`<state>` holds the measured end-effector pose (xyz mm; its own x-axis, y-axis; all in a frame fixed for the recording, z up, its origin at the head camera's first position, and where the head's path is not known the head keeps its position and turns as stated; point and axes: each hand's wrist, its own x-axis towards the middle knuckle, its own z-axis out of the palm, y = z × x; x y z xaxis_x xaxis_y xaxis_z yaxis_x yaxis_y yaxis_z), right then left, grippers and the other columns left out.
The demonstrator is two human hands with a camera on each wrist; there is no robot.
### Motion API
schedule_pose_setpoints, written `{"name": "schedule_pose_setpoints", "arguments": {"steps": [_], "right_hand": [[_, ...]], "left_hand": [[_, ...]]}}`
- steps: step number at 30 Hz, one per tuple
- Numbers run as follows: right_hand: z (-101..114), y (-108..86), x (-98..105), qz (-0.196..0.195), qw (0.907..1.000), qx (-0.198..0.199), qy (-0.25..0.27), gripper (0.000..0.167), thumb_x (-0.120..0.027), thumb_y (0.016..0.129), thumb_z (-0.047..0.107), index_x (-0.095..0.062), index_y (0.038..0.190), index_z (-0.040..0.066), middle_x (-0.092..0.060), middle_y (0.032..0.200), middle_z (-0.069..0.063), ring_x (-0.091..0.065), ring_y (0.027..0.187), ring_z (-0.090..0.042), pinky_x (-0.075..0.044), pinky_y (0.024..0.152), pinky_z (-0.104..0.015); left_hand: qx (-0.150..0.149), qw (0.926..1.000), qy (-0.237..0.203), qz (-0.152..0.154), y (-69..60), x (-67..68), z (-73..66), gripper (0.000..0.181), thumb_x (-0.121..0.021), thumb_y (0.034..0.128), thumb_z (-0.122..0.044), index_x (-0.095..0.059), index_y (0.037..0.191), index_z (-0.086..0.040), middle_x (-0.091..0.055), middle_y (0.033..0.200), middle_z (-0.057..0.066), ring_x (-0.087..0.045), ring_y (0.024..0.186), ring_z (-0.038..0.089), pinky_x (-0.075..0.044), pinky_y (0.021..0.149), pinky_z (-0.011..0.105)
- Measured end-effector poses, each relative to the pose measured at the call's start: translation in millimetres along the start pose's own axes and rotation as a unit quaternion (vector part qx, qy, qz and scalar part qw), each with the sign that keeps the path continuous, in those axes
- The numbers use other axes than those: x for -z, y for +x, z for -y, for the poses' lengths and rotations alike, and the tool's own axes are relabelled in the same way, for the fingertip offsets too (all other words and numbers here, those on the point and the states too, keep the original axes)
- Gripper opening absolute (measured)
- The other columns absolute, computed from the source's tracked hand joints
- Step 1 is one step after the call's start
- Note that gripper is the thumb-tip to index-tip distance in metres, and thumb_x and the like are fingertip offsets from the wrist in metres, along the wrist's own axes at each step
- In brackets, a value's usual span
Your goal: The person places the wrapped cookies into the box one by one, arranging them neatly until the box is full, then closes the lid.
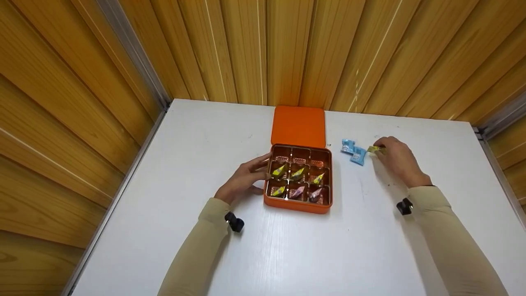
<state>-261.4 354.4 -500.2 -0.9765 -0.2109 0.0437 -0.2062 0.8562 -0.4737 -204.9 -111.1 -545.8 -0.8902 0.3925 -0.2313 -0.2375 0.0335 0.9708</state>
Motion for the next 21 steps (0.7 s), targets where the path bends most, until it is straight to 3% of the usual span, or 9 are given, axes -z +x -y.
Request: {"name": "schedule_pose_setpoints", "arguments": {"steps": [21], "right_hand": [[64.1, 17.9, -6.6, -0.019, 0.9968, 0.076, 0.018, 0.026, -0.069, 0.100, -0.004, -0.064, 0.125, -0.006, -0.064, 0.125, -0.026, -0.063, 0.117, -0.045, -0.049, 0.105, -0.062]], "left_hand": [[0.006, 0.9999, 0.009, -0.001, 0.8, -0.2, 0.1, 0.074, -0.069, 0.0982, -0.007, -0.046, 0.162, -0.037, -0.049, 0.160, 0.005, -0.054, 0.140, 0.030, -0.065, 0.072, 0.048]]}}
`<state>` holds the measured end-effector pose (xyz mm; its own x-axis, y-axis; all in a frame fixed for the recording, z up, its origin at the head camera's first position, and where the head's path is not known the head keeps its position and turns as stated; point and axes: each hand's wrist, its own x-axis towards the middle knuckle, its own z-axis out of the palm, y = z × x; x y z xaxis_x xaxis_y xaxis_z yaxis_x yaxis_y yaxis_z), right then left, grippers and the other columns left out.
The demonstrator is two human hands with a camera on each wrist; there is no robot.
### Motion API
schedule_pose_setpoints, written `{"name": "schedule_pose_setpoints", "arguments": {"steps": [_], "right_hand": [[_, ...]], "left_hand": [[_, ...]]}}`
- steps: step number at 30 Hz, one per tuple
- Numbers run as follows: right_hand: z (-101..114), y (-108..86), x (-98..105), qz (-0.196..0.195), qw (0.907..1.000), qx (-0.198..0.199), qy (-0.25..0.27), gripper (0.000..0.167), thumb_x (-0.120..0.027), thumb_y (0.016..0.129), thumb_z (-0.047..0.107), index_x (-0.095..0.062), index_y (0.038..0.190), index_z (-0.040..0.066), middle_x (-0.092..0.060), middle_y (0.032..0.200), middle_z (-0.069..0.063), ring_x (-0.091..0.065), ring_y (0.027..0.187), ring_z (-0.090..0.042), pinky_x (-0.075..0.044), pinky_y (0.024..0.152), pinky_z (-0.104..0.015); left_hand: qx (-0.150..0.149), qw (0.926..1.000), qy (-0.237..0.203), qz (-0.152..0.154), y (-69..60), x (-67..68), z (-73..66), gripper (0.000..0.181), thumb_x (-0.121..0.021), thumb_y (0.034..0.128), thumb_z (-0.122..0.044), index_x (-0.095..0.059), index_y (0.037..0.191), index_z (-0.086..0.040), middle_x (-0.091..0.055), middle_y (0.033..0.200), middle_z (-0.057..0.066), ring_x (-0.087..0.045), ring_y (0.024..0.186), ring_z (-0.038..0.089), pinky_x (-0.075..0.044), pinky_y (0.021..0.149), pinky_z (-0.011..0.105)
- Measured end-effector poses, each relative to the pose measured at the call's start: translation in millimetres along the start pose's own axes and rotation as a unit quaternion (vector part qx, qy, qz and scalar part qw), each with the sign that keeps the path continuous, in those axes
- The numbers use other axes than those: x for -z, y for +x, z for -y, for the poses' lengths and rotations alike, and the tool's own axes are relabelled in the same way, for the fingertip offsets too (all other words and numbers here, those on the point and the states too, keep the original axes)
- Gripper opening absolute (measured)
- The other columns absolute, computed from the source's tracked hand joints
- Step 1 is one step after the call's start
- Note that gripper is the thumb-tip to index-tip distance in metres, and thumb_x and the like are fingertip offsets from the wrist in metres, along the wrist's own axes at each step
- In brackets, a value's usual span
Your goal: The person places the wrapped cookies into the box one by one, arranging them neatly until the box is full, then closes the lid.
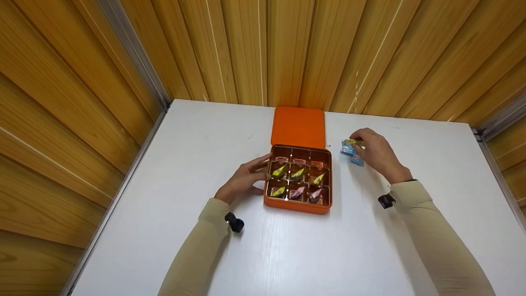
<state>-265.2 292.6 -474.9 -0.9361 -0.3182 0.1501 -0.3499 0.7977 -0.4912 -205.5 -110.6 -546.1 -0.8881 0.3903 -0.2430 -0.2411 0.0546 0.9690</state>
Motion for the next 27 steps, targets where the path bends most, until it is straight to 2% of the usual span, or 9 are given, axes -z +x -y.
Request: {"name": "schedule_pose_setpoints", "arguments": {"steps": [9, 20, 27], "right_hand": [[21.9, 12.7, -10.8, -0.001, 0.9993, 0.035, 0.016, 0.022, -0.071, 0.098, -0.005, -0.066, 0.119, -0.005, -0.066, 0.119, -0.024, -0.067, 0.111, -0.043, -0.053, 0.100, -0.059], [49.3, 24.0, -21.8, 0.029, 0.9950, 0.092, 0.025, 0.019, -0.075, 0.096, -0.005, -0.070, 0.113, -0.001, -0.068, 0.114, -0.018, -0.070, 0.106, -0.037, -0.058, 0.094, -0.052], [62.0, 27.6, -24.0, 0.052, 0.9933, 0.098, 0.032, 0.022, -0.075, 0.097, -0.003, -0.066, 0.116, 0.000, -0.067, 0.114, -0.018, -0.069, 0.108, -0.037, -0.058, 0.095, -0.052]], "left_hand": [[-0.002, 1.0000, -0.005, 0.002, 0.0, 0.3, -1.1, 0.074, -0.069, 0.0981, -0.007, -0.046, 0.163, -0.034, -0.049, 0.160, 0.007, -0.053, 0.141, 0.031, -0.065, 0.072, 0.048], [-0.001, 0.9999, -0.008, 0.010, 1.1, 1.0, -1.7, 0.074, -0.068, 0.0987, -0.006, -0.045, 0.163, -0.035, -0.049, 0.161, 0.006, -0.054, 0.140, 0.031, -0.064, 0.073, 0.047], [0.002, 1.0000, -0.004, 0.005, 3.7, 0.0, -1.3, 0.075, -0.070, 0.0972, -0.006, -0.046, 0.163, -0.035, -0.048, 0.161, 0.009, -0.054, 0.140, 0.034, -0.065, 0.073, 0.048]]}}
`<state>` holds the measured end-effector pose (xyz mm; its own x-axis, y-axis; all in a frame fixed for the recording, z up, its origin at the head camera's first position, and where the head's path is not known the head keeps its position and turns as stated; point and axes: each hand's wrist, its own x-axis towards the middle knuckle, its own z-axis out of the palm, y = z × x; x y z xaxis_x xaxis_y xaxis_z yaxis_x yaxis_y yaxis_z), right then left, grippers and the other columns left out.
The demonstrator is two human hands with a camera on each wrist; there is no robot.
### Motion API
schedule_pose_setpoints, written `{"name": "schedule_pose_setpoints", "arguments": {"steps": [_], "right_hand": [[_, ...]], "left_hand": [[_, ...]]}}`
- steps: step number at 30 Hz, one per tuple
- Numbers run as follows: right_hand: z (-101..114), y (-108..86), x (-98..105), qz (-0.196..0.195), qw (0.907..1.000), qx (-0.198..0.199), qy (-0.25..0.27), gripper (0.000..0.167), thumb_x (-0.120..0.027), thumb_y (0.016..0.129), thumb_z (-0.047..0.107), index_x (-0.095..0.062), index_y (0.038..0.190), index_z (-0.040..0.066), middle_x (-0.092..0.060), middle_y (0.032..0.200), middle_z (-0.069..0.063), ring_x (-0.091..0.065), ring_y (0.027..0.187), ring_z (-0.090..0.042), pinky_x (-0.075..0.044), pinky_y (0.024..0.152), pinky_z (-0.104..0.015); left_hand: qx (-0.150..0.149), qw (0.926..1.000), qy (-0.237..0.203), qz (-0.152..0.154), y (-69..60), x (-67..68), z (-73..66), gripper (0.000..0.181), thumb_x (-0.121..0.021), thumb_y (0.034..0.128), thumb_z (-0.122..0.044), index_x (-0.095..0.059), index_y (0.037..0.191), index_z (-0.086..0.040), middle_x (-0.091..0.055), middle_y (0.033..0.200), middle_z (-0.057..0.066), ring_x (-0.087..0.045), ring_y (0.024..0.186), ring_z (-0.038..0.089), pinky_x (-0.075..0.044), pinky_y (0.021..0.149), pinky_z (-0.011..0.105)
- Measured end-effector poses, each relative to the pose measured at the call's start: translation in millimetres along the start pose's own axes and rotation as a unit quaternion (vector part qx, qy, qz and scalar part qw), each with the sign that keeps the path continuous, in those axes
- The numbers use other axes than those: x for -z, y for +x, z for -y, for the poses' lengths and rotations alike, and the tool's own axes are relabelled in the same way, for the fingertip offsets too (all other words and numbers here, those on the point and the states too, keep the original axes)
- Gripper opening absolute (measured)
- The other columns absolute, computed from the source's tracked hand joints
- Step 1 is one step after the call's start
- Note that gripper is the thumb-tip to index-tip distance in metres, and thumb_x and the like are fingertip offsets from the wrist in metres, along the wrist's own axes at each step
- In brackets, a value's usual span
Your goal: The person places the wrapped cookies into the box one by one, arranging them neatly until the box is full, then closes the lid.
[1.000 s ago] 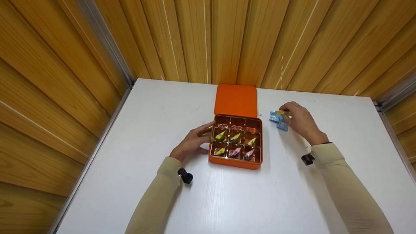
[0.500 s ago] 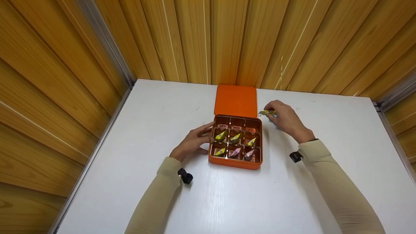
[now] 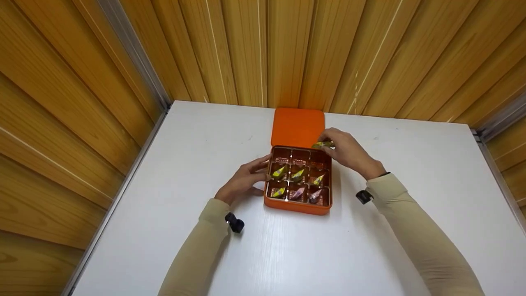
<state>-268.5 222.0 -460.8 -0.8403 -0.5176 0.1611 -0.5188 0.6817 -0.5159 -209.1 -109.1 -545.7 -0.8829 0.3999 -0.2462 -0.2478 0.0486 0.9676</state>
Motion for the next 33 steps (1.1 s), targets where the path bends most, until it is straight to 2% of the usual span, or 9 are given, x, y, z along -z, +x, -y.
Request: {"name": "schedule_pose_setpoints", "arguments": {"steps": [15, 24, 28, 33], "right_hand": [[26.5, 22.3, -14.1, 0.035, 0.9976, 0.059, 0.007, 0.018, -0.075, 0.098, -0.001, -0.069, 0.115, 0.001, -0.069, 0.114, -0.016, -0.068, 0.108, -0.037, -0.056, 0.097, -0.053], [40.9, 35.8, -20.2, 0.058, 0.9963, 0.064, 0.003, 0.020, -0.075, 0.097, -0.004, -0.071, 0.116, 0.000, -0.070, 0.115, -0.016, -0.068, 0.109, -0.035, -0.057, 0.097, -0.050], [45.3, 41.2, -22.9, 0.072, 0.9962, 0.048, 0.007, 0.022, -0.075, 0.096, -0.004, -0.071, 0.117, 0.000, -0.070, 0.117, -0.016, -0.068, 0.111, -0.035, -0.056, 0.100, -0.050], [48.2, 47.1, -29.1, 0.084, 0.9948, 0.057, 0.011, 0.021, -0.074, 0.097, -0.004, -0.070, 0.117, -0.002, -0.069, 0.117, -0.017, -0.067, 0.113, -0.036, -0.056, 0.100, -0.051]], "left_hand": [[-0.006, 1.0000, 0.003, -0.003, -4.9, 2.3, -1.5, 0.075, -0.071, 0.0978, -0.006, -0.045, 0.163, -0.032, -0.048, 0.161, 0.009, -0.054, 0.140, 0.033, -0.065, 0.072, 0.046], [-0.012, 0.9999, 0.001, 0.004, -2.2, 3.4, 1.2, 0.076, -0.069, 0.0976, -0.004, -0.044, 0.164, -0.031, -0.047, 0.162, 0.010, -0.055, 0.139, 0.033, -0.062, 0.063, 0.039], [-0.009, 0.9999, -0.006, 0.000, -2.5, 3.3, 0.6, 0.076, -0.070, 0.0972, -0.004, -0.045, 0.164, -0.031, -0.047, 0.162, 0.010, -0.054, 0.140, 0.033, -0.063, 0.064, 0.040], [-0.004, 0.9999, -0.008, -0.005, -2.8, 3.5, 0.5, 0.076, -0.069, 0.0966, -0.003, -0.045, 0.163, -0.032, -0.047, 0.162, 0.010, -0.056, 0.138, 0.035, -0.065, 0.068, 0.043]]}}
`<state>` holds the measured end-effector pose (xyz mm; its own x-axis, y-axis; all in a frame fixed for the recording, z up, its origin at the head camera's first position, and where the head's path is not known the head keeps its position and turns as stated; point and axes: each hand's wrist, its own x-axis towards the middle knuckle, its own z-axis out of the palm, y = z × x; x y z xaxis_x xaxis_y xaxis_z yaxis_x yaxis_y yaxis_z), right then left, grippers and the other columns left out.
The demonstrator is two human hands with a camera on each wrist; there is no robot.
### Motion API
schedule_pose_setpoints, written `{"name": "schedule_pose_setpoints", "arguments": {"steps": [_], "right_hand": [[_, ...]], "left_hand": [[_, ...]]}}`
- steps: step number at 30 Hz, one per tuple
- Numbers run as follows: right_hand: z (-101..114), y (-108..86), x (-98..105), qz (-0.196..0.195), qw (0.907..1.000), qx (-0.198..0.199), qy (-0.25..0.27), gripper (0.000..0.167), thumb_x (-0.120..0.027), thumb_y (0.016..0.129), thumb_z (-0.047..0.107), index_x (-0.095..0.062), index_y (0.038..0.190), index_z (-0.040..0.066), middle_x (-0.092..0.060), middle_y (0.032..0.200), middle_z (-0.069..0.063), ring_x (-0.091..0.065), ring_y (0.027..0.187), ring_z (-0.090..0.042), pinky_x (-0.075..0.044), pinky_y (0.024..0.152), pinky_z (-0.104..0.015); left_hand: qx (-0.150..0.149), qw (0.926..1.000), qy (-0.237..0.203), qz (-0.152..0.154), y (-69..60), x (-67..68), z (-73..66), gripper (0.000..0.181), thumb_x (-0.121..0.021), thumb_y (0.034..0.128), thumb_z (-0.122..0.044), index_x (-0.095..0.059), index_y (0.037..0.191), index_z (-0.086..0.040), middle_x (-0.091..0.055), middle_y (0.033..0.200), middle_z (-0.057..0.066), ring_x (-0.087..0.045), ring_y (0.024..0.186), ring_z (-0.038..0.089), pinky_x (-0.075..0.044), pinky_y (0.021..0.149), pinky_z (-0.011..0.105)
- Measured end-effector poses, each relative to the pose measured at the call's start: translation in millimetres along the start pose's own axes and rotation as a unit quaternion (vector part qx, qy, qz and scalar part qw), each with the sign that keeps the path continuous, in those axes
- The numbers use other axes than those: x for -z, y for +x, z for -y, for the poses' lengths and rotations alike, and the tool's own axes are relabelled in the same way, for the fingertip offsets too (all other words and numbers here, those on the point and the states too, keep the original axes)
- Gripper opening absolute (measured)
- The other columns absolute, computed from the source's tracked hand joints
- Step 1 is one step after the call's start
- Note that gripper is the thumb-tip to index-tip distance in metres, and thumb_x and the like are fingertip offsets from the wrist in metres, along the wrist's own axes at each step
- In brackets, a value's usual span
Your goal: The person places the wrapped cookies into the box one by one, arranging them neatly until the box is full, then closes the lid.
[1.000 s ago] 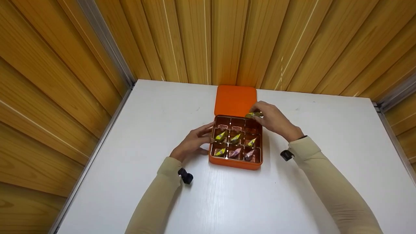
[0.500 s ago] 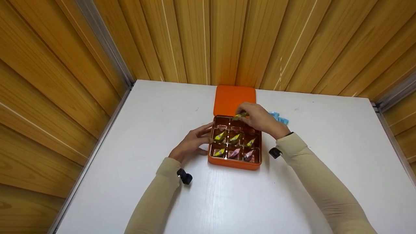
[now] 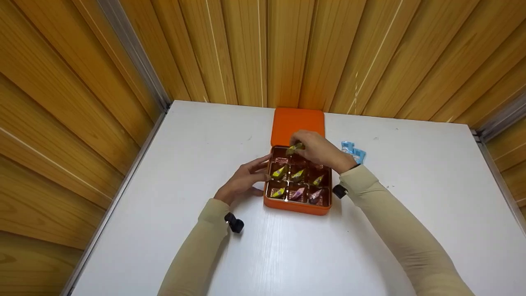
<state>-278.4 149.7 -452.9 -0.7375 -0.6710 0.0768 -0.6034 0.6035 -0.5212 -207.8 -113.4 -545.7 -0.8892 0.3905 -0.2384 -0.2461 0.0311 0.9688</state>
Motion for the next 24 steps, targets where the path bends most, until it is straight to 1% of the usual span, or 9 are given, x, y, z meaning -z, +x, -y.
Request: {"name": "schedule_pose_setpoints", "arguments": {"steps": [4, 10, 17, 21, 24], "right_hand": [[2.0, 4.5, -3.9, 0.005, 1.0000, 0.004, 0.005, 0.018, -0.073, 0.098, -0.005, -0.070, 0.115, -0.001, -0.069, 0.116, -0.016, -0.066, 0.112, -0.035, -0.056, 0.100, -0.050], [6.4, 10.3, -6.9, 0.019, 0.9997, 0.008, 0.009, 0.019, -0.071, 0.099, -0.004, -0.070, 0.117, -0.002, -0.069, 0.117, -0.017, -0.066, 0.113, -0.035, -0.055, 0.102, -0.050], [6.6, 12.1, -10.8, 0.024, 0.9997, 0.004, 0.004, 0.017, -0.070, 0.099, -0.005, -0.070, 0.116, -0.001, -0.069, 0.116, -0.015, -0.066, 0.111, -0.036, -0.054, 0.102, -0.050], [6.6, 14.2, -13.2, 0.025, 0.9997, 0.009, 0.001, 0.017, -0.070, 0.099, -0.004, -0.071, 0.116, -0.001, -0.070, 0.117, -0.016, -0.066, 0.113, -0.037, -0.054, 0.102, -0.049], [6.6, 16.4, -15.1, 0.028, 0.9996, 0.004, -0.001, 0.018, -0.069, 0.100, -0.004, -0.071, 0.117, -0.001, -0.069, 0.118, -0.016, -0.066, 0.113, -0.035, -0.054, 0.103, -0.049]], "left_hand": [[0.005, 1.0000, -0.004, -0.005, -0.5, 0.5, 0.3, 0.076, -0.070, 0.0960, -0.004, -0.046, 0.163, -0.032, -0.047, 0.162, 0.011, -0.057, 0.136, 0.036, -0.065, 0.071, 0.046], [0.010, 0.9999, -0.006, -0.008, 0.4, -1.5, 0.0, 0.075, -0.071, 0.0961, -0.005, -0.048, 0.162, -0.032, -0.049, 0.161, 0.010, -0.060, 0.132, 0.035, -0.065, 0.070, 0.044], [0.001, 1.0000, 0.004, 0.008, 2.7, -4.9, -0.4, 0.074, -0.072, 0.0980, -0.008, -0.046, 0.162, -0.035, -0.049, 0.160, 0.009, -0.058, 0.135, 0.032, -0.063, 0.066, 0.041], [-0.004, 0.9999, 0.005, 0.008, 3.2, -4.7, 0.0, 0.074, -0.072, 0.0981, -0.007, -0.047, 0.162, -0.034, -0.050, 0.159, 0.009, -0.057, 0.136, 0.031, -0.062, 0.066, 0.040], [-0.006, 0.9999, 0.006, 0.009, 3.2, -4.3, -0.2, 0.074, -0.071, 0.0982, -0.007, -0.046, 0.163, -0.033, -0.050, 0.159, 0.010, -0.056, 0.137, 0.032, -0.063, 0.067, 0.041]]}}
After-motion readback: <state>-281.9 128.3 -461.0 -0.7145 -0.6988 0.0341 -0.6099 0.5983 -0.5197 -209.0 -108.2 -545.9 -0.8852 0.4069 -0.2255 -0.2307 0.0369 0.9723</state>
